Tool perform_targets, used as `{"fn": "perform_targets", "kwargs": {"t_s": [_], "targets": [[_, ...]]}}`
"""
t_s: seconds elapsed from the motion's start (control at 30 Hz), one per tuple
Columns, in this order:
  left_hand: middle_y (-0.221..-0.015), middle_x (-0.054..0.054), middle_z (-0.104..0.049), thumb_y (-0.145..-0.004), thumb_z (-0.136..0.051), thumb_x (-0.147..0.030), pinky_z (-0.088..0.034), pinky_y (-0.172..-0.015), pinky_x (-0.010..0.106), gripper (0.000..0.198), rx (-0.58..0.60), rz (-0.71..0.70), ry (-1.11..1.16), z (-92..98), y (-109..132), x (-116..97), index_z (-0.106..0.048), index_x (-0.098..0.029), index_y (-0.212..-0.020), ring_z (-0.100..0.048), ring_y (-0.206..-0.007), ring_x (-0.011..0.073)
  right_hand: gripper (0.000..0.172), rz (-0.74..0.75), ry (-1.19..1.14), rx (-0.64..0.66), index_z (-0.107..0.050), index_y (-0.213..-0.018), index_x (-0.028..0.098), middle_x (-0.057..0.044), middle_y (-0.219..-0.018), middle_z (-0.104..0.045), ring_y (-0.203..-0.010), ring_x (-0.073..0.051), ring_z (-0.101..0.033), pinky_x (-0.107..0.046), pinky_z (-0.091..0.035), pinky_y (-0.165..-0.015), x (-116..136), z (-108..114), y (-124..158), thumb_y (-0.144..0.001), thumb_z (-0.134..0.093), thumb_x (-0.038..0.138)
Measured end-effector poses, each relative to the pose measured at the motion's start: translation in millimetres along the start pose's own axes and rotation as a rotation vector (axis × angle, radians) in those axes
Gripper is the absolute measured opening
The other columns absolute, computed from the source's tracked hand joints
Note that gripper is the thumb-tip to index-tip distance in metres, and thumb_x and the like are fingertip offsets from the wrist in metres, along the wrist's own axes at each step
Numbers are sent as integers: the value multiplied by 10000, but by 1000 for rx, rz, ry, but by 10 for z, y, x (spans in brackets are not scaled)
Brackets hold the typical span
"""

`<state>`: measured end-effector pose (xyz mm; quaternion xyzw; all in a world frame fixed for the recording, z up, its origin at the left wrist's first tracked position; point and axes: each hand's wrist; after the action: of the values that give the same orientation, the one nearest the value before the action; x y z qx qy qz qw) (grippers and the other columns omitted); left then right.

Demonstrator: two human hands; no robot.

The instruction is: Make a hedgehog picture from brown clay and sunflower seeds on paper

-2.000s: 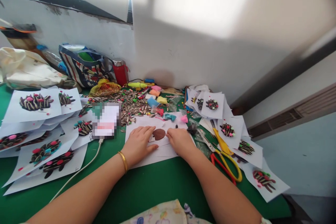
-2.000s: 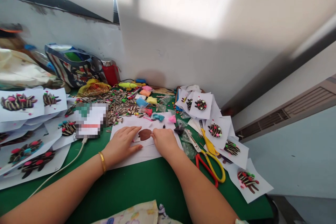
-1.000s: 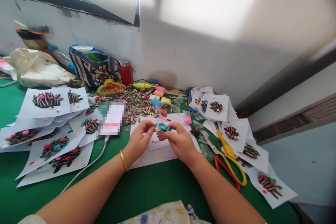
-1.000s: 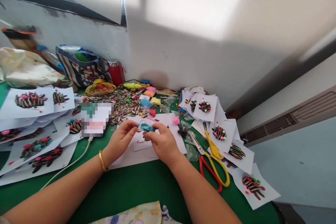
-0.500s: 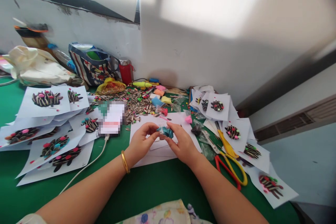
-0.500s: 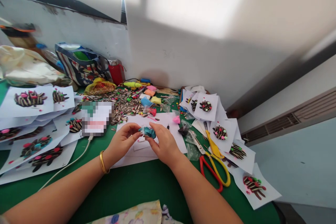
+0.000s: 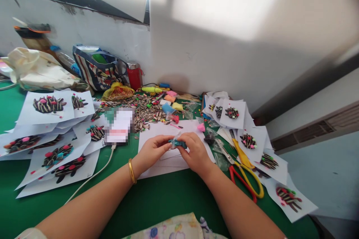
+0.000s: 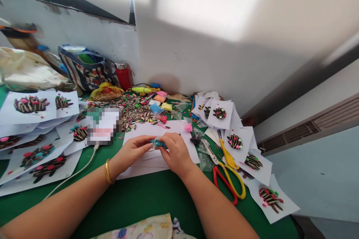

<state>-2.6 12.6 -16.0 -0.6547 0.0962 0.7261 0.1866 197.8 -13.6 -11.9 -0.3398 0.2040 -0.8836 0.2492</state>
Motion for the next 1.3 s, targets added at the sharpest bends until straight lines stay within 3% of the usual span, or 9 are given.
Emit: {"fn": "perform_targets", "kwargs": {"t_s": [0.1, 0.27, 0.5, 0.67, 0.87, 1.07, 1.2, 1.3], "targets": [[-1114, 75, -733, -840, -656, -345, -537, -939, 384, 311, 18, -38, -89, 10, -5, -24, -717, -197, -1106, -671, -1030, 235, 186, -18, 26, 14, -618, -1074, 218, -83, -1079, -654, -1051, -232, -570, -392, -454, -929, -5, 6, -2, -901, -563, 182], [-950, 54, -730, -790, -696, -302, -548, -778, 309, 202, -51, -68, -255, -9, 3, -36, -721, -191, -957, -666, -870, 192, 213, 39, -4, -11, -622, -1055, 229, -76, -1028, -637, -992, -232, -570, -389, -476, -883, -12, -19, 3, -870, -574, 135], [-840, 23, -702, -800, -692, -268, -510, -762, 292, 79, -66, -157, -335, -33, 27, 12, -704, -199, -837, -633, -802, 168, 240, 74, -77, 15, -595, -1040, 230, -70, -1019, -634, -990, -228, -567, -387, -482, -871, -3, -51, -3, -848, -557, 91], [-782, 14, -672, -839, -653, -273, -502, -724, 272, 103, -161, -219, -332, -8, 18, -14, -671, -191, -780, -607, -745, 149, 185, 34, -43, -5, -587, -982, 217, -66, -961, -644, -964, -234, -574, -387, -469, -842, -47, -21, -9, -837, -558, 106], [-871, 29, -704, -830, -684, -308, -511, -758, 282, 146, -117, -197, -315, -6, 13, 16, -720, -209, -930, -634, -801, 163, 163, 32, -75, 15, -575, -984, 219, -64, -973, -640, -961, -227, -571, -377, -460, -852, -34, -38, -4, -851, -542, 129], [-821, 25, -681, -874, -626, -301, -480, -731, 288, 118, -92, -231, -431, -43, 42, 27, -687, -202, -856, -611, -780, 166, 120, 13, -66, 32, -560, -954, 213, -50, -914, -625, -860, -201, -562, -342, -447, -785, -3, -73, -2, -862, -526, 144], [-805, 25, -651, -901, -577, -295, -463, -734, 291, 151, -151, -266, -445, -29, 49, -10, -652, -193, -820, -583, -771, 163, 127, -11, -44, 0, -557, -919, 213, -34, -866, -605, -813, -189, -549, -322, -431, -746, -20, -50, -16, -829, -532, 127], [-794, 22, -661, -907, -558, -314, -470, -722, 287, 185, -196, -203, -344, -13, 31, -21, -652, -195, -802, -591, -753, 160, 117, -52, -57, -35, -555, -900, 213, -23, -839, -588, -781, -178, -539, -306, -421, -716, -36, -27, -26, -825, -532, 126]]}}
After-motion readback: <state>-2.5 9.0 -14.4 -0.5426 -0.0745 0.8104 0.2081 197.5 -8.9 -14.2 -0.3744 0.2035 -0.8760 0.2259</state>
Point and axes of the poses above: each hand's wrist, its own y-axis away from the middle knuckle, its own z-axis out of the back of the hand, x = y × z
